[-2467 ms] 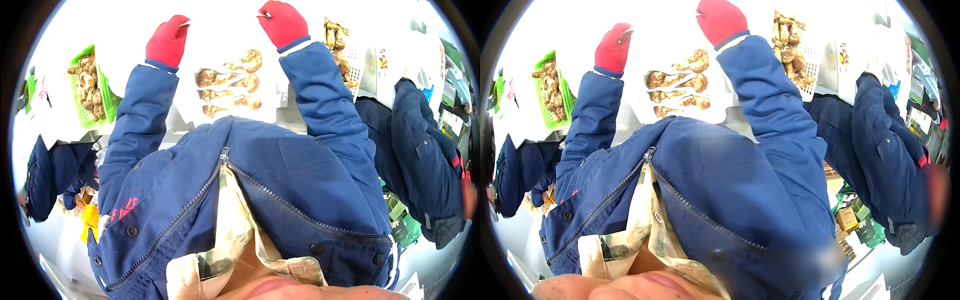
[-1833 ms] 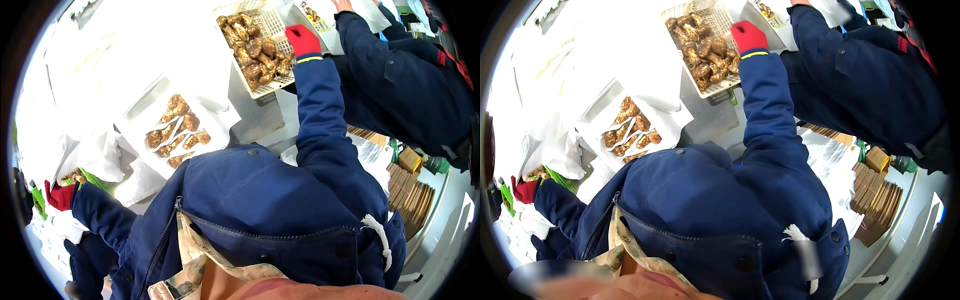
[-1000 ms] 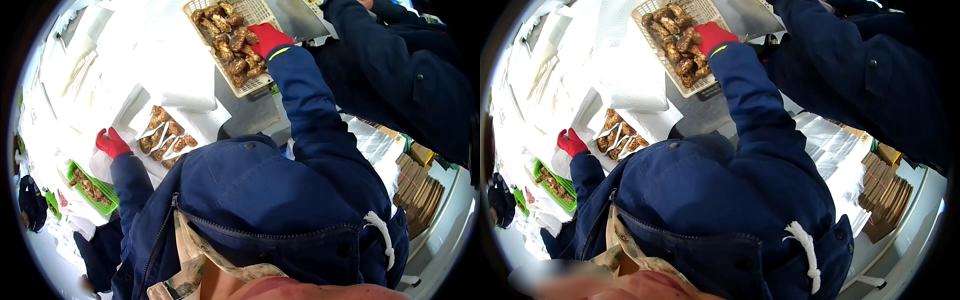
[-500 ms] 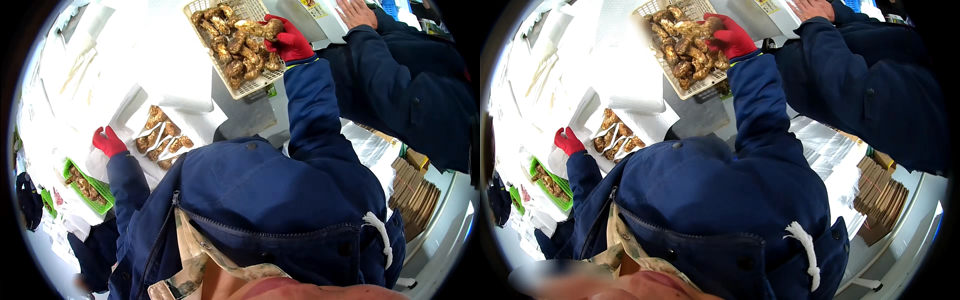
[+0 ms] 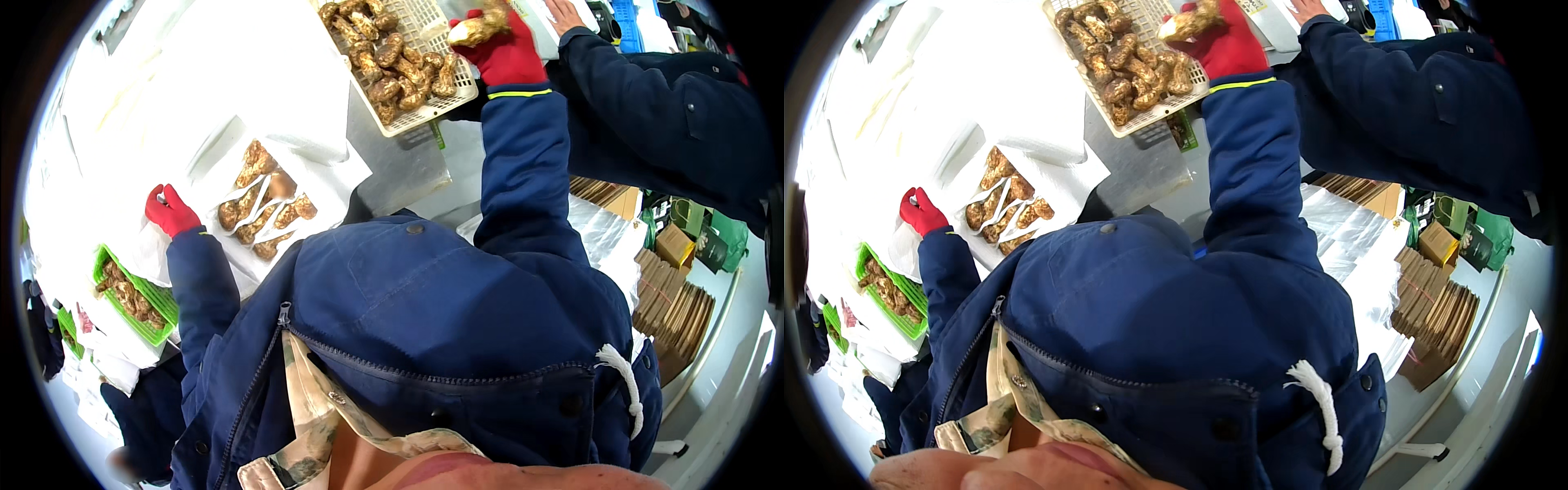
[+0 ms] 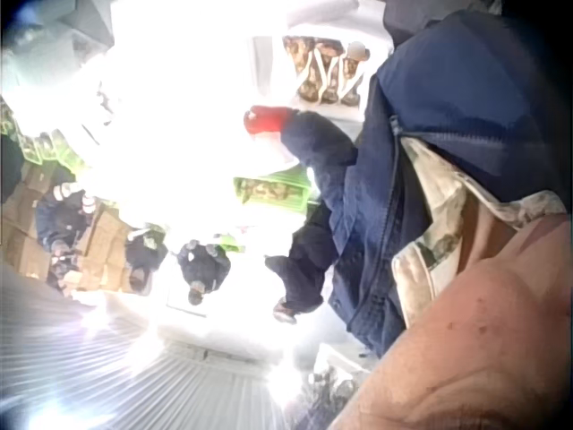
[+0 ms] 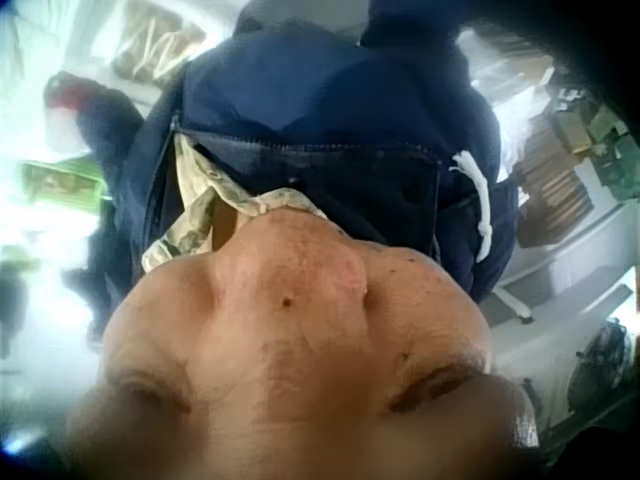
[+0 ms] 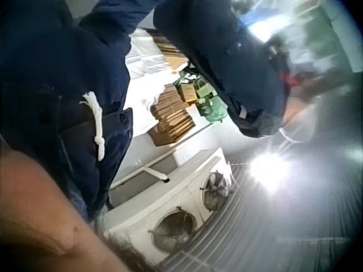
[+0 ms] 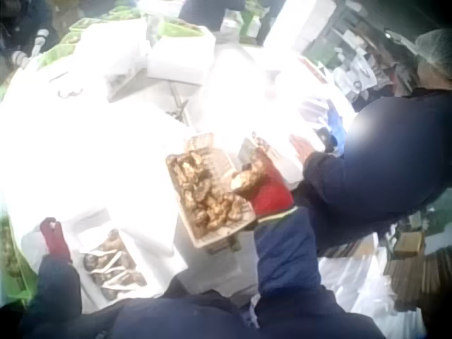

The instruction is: The person sorts mushrooms from a green basket onto a white tray and then covers the tray with a sheet of white paper before setting it aside.

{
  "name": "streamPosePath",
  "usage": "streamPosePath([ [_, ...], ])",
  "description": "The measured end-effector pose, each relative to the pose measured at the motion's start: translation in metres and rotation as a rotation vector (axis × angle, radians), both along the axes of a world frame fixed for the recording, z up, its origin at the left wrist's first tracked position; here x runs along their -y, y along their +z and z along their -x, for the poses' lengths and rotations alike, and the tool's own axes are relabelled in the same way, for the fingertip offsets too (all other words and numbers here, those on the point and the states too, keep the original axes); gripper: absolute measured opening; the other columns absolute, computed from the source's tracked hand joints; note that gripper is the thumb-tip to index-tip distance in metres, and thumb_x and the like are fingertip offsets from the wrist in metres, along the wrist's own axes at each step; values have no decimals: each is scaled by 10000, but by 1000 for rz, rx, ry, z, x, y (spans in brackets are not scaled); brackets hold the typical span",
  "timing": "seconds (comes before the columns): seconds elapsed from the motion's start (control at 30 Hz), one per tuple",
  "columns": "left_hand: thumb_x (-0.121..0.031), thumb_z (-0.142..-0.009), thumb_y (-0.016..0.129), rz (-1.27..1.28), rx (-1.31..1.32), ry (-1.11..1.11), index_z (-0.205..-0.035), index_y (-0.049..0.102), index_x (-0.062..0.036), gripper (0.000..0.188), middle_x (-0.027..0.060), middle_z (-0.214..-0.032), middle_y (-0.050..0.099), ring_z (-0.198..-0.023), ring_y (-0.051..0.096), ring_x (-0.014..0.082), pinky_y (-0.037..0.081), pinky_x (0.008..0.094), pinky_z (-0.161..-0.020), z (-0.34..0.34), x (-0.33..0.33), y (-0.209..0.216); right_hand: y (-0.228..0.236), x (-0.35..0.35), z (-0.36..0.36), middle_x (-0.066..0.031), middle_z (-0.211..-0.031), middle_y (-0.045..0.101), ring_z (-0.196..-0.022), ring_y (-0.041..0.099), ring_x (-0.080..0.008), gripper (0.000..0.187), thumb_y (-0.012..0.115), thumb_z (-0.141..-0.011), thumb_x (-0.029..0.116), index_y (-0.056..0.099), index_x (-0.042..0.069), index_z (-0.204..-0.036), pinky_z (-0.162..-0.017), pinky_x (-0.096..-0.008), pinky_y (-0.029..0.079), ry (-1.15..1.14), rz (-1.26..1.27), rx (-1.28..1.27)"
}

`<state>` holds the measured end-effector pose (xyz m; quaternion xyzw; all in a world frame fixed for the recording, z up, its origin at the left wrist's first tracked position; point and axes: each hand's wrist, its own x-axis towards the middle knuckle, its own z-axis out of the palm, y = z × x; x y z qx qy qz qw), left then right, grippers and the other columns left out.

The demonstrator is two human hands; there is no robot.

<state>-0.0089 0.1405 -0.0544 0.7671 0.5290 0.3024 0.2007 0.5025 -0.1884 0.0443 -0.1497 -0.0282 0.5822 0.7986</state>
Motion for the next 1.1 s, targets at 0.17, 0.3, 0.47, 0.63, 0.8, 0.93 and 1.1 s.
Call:
streamPosePath([
  [0.17,-151,-881,646,59,96,21,-1118,571,-7,287,106,-1031,539,-865,510,178,445,315,-767,16,-9,-2,54,-80,96,-49,-846,591,-744,578,-142,435,657,-797,44,525,22,-1211,-560,-262,479,213,387,1076],
  [0.3,-141,-863,666,124,247,11,-1092,612,-32,259,76,-949,592,-823,548,146,466,291,-737,24,-23,-3,47,-163,171,-137,-1073,632,-845,647,-207,671,830,-671,234,500,49,-1226,-719,-307,525,371,252,1548],
  [0.47,-78,-786,651,3,166,47,-941,678,-76,158,54,-879,567,-790,533,148,445,293,-724,45,-20,43,13,-248,259,-104,-1011,598,-899,608,-265,531,793,-656,189,616,143,-1154,-818,-372,497,635,18,2085],
  [0.63,-74,-767,601,24,148,-108,-890,644,-86,130,81,-919,594,-837,586,218,469,318,-765,52,10,91,-50,-271,299,-124,-1018,665,-952,636,-278,436,755,-724,276,644,97,-1105,-850,-373,495,779,103,2058],
  [0.8,-301,-823,687,132,-92,-128,-894,633,-123,200,57,-964,637,-867,626,253,504,349,-746,8,41,96,-67,-261,315,-142,-1026,675,-959,641,-278,415,747,-763,348,664,74,-1064,-848,-363,498,723,374,1923],
  [0.93,-356,-845,664,173,-94,-159,-942,646,-149,230,28,-977,647,-851,625,232,506,329,-736,-10,29,92,-81,-254,306,-160,-1012,670,-948,644,-277,417,725,-795,371,650,66,-1069,-838,-354,498,663,439,1706],
  [1.1,-322,-829,665,131,-437,-351,-958,659,-162,206,34,-934,618,-881,623,257,514,365,-726,-5,33,79,-56,-250,327,-87,-1056,654,-1011,602,-304,376,698,-808,358,619,130,-1097,-868,-383,487,711,179,2179],
])
